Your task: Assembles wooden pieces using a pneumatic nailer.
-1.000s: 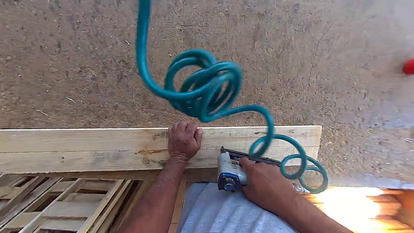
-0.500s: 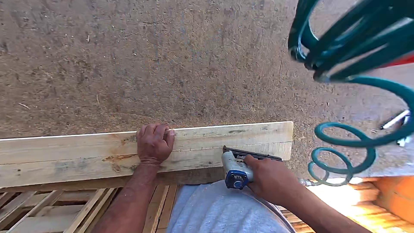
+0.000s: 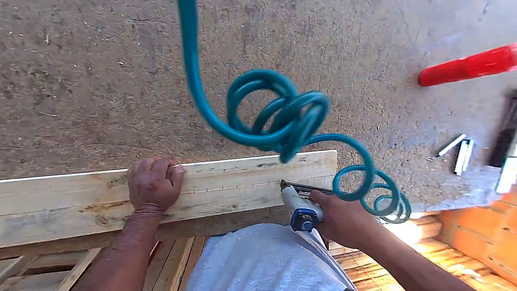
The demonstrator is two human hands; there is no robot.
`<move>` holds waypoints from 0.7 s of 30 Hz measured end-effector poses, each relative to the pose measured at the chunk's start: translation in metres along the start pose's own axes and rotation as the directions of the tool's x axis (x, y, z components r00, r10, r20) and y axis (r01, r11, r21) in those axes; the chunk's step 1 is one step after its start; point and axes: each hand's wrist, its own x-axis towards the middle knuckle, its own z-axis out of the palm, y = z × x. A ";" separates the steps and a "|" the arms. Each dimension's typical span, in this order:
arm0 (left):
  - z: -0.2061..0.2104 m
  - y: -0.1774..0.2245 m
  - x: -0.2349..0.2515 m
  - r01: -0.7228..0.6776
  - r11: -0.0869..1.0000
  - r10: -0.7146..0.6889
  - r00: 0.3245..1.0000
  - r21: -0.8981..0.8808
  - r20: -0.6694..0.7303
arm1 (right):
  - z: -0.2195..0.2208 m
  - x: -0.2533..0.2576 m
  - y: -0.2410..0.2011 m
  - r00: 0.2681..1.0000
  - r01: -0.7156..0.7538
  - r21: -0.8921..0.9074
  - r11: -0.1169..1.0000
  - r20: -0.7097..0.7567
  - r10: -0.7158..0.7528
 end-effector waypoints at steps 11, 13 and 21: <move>0.000 -0.002 0.001 0.004 1.000 -0.004 1.000 -0.007 0.021 | -0.005 -0.004 0.054 0.998 -0.058 -0.104 0.993 0.008 0.059; -0.001 -0.001 0.002 0.005 1.000 -0.005 0.999 -0.011 0.032 | -0.004 -0.005 0.063 0.999 -0.051 -0.110 0.993 -0.012 0.050; -0.002 -0.002 0.001 0.004 1.000 -0.003 0.999 -0.016 0.037 | -0.004 -0.012 0.099 0.996 -0.053 -0.093 0.994 -0.078 0.046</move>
